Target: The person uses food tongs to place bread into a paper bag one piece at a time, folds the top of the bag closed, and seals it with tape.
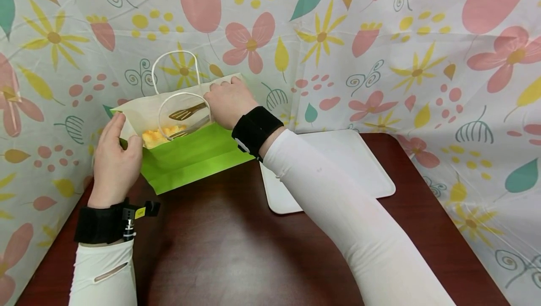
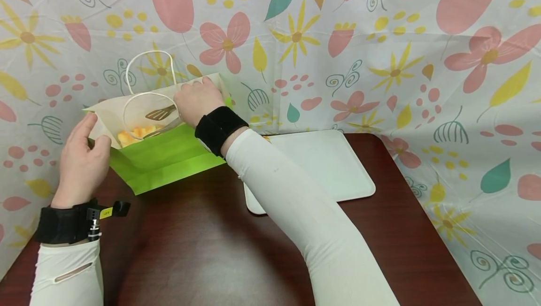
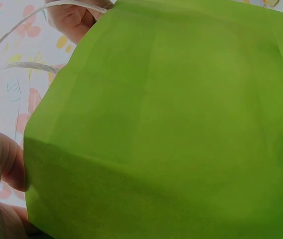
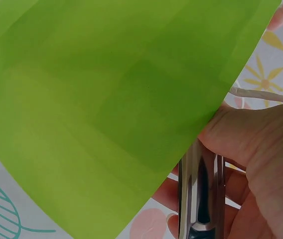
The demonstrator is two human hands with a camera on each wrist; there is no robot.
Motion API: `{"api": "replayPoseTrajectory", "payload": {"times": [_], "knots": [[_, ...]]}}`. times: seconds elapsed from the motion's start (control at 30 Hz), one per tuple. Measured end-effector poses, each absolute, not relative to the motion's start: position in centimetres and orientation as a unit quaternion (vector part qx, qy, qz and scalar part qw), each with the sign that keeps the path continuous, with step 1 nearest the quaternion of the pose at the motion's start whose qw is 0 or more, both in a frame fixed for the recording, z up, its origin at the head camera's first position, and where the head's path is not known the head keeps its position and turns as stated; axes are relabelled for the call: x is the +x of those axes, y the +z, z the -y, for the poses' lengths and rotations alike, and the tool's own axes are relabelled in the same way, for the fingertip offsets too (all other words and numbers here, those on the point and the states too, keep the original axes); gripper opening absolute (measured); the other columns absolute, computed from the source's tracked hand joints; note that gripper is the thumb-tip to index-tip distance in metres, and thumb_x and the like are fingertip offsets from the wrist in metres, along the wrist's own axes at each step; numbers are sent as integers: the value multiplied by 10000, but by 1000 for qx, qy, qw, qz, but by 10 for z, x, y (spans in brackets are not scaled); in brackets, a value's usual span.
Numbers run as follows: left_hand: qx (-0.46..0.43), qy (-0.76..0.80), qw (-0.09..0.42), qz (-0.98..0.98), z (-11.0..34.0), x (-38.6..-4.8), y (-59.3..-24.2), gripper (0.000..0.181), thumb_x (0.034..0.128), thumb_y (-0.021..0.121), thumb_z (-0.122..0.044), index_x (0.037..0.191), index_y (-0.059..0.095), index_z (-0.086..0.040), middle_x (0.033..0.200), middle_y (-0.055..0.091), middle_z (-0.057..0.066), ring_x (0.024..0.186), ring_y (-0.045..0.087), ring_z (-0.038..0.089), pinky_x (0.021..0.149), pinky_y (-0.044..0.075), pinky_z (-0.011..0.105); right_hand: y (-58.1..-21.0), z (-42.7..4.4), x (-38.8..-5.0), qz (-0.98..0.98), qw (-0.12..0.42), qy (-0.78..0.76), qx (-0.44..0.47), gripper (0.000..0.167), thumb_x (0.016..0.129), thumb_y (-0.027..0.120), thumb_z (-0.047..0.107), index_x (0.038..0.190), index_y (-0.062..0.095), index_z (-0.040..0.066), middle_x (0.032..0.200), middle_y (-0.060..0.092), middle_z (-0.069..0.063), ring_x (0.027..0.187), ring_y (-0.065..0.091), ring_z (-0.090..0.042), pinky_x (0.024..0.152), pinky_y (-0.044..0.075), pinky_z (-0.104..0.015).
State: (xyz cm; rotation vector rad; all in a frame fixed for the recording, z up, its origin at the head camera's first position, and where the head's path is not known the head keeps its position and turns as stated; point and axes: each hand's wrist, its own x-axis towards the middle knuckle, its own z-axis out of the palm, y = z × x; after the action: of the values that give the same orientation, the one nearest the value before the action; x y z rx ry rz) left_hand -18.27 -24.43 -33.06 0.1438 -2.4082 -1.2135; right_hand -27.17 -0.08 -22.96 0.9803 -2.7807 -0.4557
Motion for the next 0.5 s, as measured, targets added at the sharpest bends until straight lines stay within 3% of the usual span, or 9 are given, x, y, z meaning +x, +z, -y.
{"api": "replayPoseTrajectory", "payload": {"times": [0.5], "knots": [[53, -441, 212, 871, 243, -182, -331, 677, 1021, 335, -195, 1690, 285, -109, 1765, 183, 62, 1625, 159, 293, 1298, 157, 554, -232, -1, -267, 927, 85, -155, 331, 313, 1071, 627, 334, 1338, 704, 189, 1300, 680, -23, 1192, 642, -243, 1007, 427, -388]]}}
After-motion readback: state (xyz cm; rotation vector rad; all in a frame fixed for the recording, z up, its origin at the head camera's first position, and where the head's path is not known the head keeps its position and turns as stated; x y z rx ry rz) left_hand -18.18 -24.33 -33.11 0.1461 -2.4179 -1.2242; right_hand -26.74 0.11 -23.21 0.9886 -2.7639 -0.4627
